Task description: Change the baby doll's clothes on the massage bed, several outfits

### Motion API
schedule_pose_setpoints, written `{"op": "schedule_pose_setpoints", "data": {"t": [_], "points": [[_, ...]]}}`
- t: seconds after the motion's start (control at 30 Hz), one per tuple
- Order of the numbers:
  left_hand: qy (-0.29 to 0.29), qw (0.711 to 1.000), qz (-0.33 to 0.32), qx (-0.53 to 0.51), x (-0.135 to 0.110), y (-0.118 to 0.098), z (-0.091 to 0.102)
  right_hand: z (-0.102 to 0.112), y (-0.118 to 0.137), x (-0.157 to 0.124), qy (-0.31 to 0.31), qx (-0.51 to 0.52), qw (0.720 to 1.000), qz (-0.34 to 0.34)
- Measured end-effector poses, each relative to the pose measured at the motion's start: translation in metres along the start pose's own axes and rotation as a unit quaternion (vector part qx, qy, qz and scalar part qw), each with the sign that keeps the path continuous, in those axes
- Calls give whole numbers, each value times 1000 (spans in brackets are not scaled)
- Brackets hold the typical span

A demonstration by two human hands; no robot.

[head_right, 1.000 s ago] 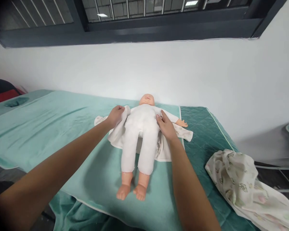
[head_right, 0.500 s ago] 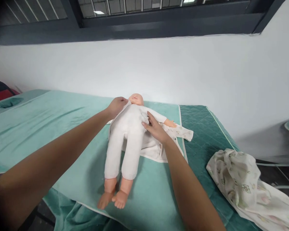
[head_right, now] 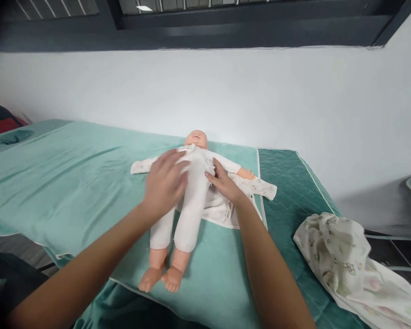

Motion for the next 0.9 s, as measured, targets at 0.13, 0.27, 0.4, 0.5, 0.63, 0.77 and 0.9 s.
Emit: {"op": "schedule_pose_setpoints", "data": {"t": [0.13,0.27,0.4,0.5,0.63,0.77,0.9], "points": [[-53,898,398,-181,-70,128,-19,-1,-1,1,0,1,1000,-18],[63,825,431,-362,-82,150,-66,-2,-2,0,0,10,1000,-22],[54,803,413,-426,-77,143,-69,-1,-4,0,-2,9,1000,-25],[-3,785,414,-461,-85,146,-59,-1,-2,0,-2,7,1000,-16],[-37,745,431,-507,-101,154,-54,-1,0,1,1,6,1000,-12],[-53,763,420,-489,-97,148,-47,0,-1,2,-3,-2,1000,-11],[-49,844,347,-406,-77,114,-30,0,-1,1,-5,-25,1000,-10]]}}
Point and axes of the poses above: each hand's wrist, its own x-axis towards the middle knuckle, its own z-axis out of the back of the hand, y = z × x, the point moved 9 cm from there along x, towards the middle knuckle, and after that the axes turned 11 degrees about x, right-handed, at the moved point
